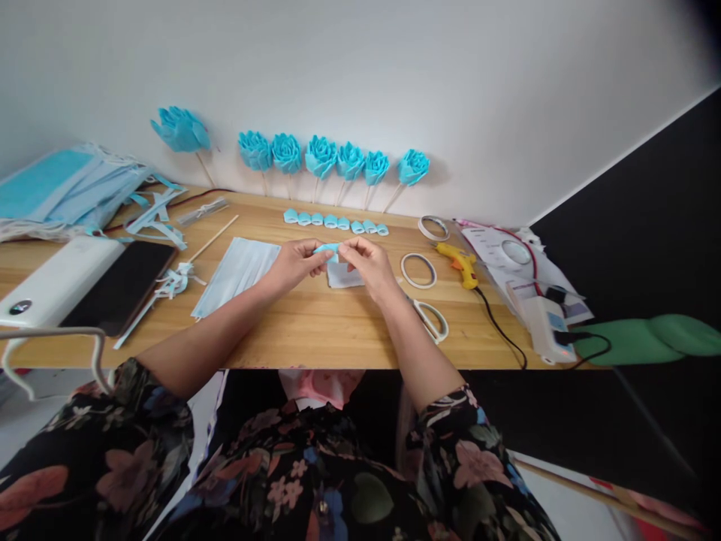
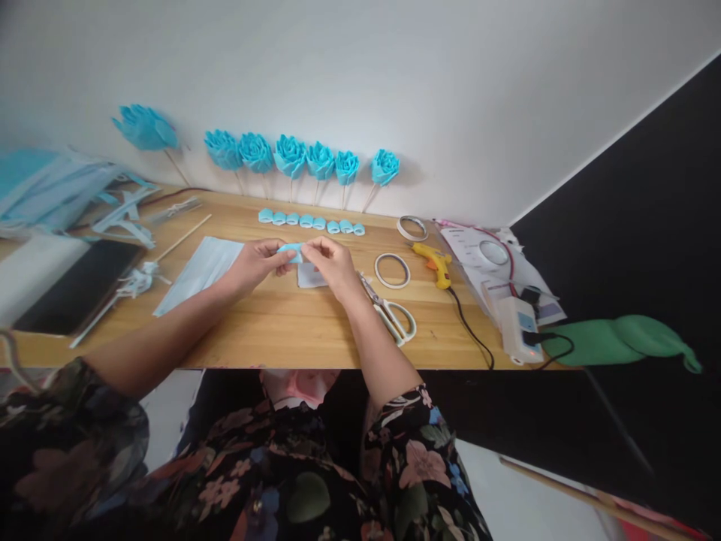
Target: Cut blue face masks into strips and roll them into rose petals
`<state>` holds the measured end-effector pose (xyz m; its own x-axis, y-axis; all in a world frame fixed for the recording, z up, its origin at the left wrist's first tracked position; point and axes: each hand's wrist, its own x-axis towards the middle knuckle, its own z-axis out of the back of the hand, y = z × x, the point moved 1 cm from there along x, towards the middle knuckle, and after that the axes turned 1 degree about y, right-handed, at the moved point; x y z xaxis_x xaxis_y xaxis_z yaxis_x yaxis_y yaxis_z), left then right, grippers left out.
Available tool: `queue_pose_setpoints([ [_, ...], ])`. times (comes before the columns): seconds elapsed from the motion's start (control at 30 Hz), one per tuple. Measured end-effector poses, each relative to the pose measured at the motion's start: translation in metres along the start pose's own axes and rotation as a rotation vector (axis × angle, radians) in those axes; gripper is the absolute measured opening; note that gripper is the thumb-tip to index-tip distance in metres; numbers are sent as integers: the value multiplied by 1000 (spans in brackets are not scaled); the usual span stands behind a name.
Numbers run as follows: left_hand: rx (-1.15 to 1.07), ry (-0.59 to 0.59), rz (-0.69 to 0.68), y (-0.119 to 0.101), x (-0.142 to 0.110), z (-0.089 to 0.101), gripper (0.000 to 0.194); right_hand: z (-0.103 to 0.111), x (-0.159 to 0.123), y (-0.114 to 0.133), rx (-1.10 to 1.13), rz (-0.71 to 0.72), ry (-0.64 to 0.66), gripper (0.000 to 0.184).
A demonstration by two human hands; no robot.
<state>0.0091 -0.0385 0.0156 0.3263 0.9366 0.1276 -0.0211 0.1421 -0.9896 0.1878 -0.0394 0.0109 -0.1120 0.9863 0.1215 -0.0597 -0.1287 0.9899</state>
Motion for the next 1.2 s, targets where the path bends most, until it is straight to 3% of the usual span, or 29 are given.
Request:
queue_pose_setpoints([
  [0.17, -10, -49, 12, 2, 2, 1, 40, 1, 0, 2, 172, -111, 24, 38],
  [0.4, -9, -82, -3, 1, 1, 1, 39, 1, 0, -5, 210, -144, 80, 42],
  [0.9, -77, -23, 31, 0, -1, -2, 46, -4, 2, -8, 84, -16, 48, 38],
  [1.2, -141, 39, 60, 2, -2, -1, 40, -4, 4, -7, 101, -22, 11, 55],
])
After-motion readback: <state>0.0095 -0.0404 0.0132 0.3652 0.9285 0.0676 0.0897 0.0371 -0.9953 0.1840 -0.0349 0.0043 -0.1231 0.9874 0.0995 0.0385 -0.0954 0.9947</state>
